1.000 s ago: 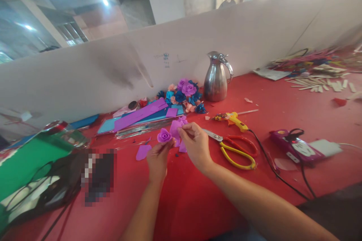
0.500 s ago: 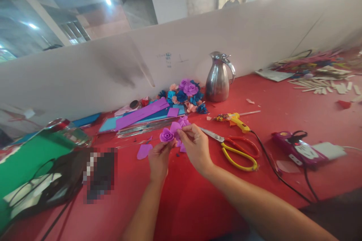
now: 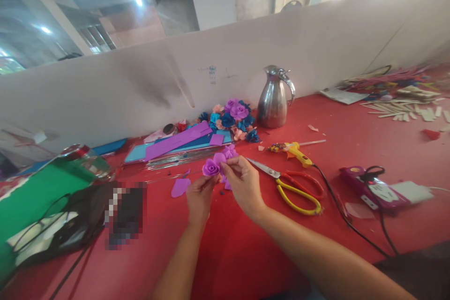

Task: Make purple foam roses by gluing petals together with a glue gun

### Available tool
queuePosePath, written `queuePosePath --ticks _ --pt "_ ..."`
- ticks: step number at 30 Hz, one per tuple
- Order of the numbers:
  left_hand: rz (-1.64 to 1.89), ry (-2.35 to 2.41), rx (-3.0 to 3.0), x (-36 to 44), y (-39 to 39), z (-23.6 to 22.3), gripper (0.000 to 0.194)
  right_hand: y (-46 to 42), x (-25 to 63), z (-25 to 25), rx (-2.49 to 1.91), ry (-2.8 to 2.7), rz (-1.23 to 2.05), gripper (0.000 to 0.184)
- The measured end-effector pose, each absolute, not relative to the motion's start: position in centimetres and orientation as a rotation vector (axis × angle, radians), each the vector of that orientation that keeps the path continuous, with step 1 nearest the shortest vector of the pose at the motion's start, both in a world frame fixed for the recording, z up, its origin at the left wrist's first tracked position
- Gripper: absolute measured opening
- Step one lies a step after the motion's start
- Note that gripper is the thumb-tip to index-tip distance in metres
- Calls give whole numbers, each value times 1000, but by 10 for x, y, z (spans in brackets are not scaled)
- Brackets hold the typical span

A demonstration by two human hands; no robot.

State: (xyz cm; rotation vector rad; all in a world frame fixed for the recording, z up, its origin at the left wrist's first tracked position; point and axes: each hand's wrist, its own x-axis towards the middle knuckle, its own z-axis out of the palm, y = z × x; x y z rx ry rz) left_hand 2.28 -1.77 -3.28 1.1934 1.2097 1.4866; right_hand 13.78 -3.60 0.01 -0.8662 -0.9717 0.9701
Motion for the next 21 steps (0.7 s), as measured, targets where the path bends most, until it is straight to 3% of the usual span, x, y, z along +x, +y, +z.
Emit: queuePosePath --ticks 6,21 --pt "1485 1176 1183 24 -19 -29 16 -42 138 4 -848 -1063 943 6" --pt "1486 1176 1179 20 -22 -22 12 -31 142 -8 -914 -1184 1078 20"
